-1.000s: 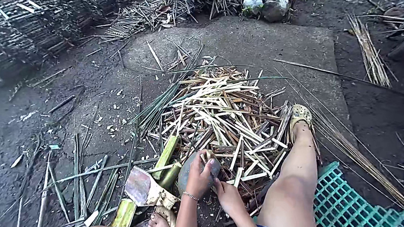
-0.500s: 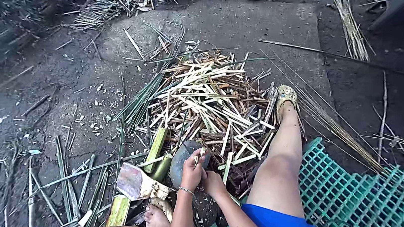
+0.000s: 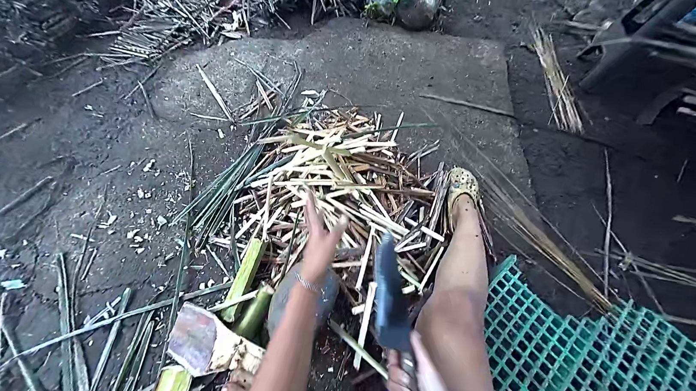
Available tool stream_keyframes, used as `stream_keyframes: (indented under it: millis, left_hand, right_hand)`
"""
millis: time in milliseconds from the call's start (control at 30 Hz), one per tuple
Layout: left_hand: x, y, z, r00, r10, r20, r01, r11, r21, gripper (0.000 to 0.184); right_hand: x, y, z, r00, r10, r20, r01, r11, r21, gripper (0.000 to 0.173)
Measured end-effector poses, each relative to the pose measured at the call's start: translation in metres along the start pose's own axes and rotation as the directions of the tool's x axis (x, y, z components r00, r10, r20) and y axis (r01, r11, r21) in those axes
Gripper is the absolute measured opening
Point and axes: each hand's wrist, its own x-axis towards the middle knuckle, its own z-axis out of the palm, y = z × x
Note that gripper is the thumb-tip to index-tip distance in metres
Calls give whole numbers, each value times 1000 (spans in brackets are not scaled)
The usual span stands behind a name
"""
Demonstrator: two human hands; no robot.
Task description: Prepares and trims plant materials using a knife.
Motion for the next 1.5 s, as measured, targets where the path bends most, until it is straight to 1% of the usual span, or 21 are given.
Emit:
stream_keyframes:
  millis: [33,100,133,167,200,233,333,400,500,567,600,667,733,800,900,1000,1067,1133,1267,1367,1500]
  left_hand:
    - [-16,-33,13,997,-72,-17,72,997,12,85]
    - [-47,-96,37,939,-343,37,325,916,235,59]
    - [-59,-120,48,861,-501,87,430,808,403,60]
    - [-69,-138,60,774,-625,100,473,677,564,65]
    - [-77,-152,70,717,-693,75,464,554,692,69]
    - [-83,-161,78,696,-717,35,437,462,772,70]
    - [-86,-173,85,715,-697,-51,389,335,858,57]
    - [-83,-175,81,716,-697,-39,407,371,835,54]
    - [-80,-167,68,786,-615,67,416,606,678,48]
    - [-81,-148,56,883,-459,98,349,781,518,45]
    - [-80,-133,49,939,-336,70,278,864,419,44]
    - [-77,-94,35,993,-91,-81,110,956,272,42]
    - [-70,-60,14,972,68,-225,-16,974,226,40]
    - [-66,-42,-11,947,139,-289,-66,967,247,39]
    - [-71,-52,-43,945,112,-306,0,939,345,34]
    - [-77,-66,-55,933,57,-355,64,946,319,28]
    - [-79,-65,-59,938,41,-346,69,951,302,26]
    - [-80,-66,-59,943,48,-331,49,959,278,26]
    - [-79,-69,-59,942,84,-323,-8,973,231,22]
    - [-80,-68,-58,946,83,-313,-14,976,217,19]
    - [-78,-68,-55,951,37,-306,25,980,196,17]
  right_hand:
    - [-10,-13,-13,999,-46,9,46,998,41,74]
    - [-25,-33,-39,991,-131,-11,132,989,61,74]
    - [-30,-42,-54,987,-164,2,163,983,82,75]
    - [-33,-47,-70,982,-188,28,183,977,110,76]
    - [-35,-50,-84,975,-209,70,198,970,144,75]
    - [-34,-51,-95,965,-229,128,203,960,191,72]
    - [-23,-50,-113,907,-267,326,140,921,365,61]
    - [-16,-52,-116,871,-283,403,84,892,444,58]
    - [-6,-57,-114,835,-316,450,85,883,462,61]
    - [-3,-58,-114,825,-317,468,83,887,454,61]
    - [-3,-58,-113,834,-312,455,95,893,440,60]
    - [-7,-56,-104,881,-296,370,148,914,377,63]
    - [-14,-52,-89,938,-276,209,223,944,243,73]
    - [-16,-48,-69,965,-254,65,249,966,74,81]
    - [-5,-35,-30,970,-241,-24,237,964,-121,80]
    - [17,-15,11,955,-294,-34,263,895,-360,70]
    - [28,-6,36,929,-370,35,324,761,-562,62]
    - [36,-3,58,884,-435,170,422,587,-691,56]
    - [43,-8,97,742,-509,436,614,255,-747,51]
    - [50,-11,115,712,-505,489,640,179,-747,51]
    - [65,-10,115,787,-459,413,519,128,-845,47]
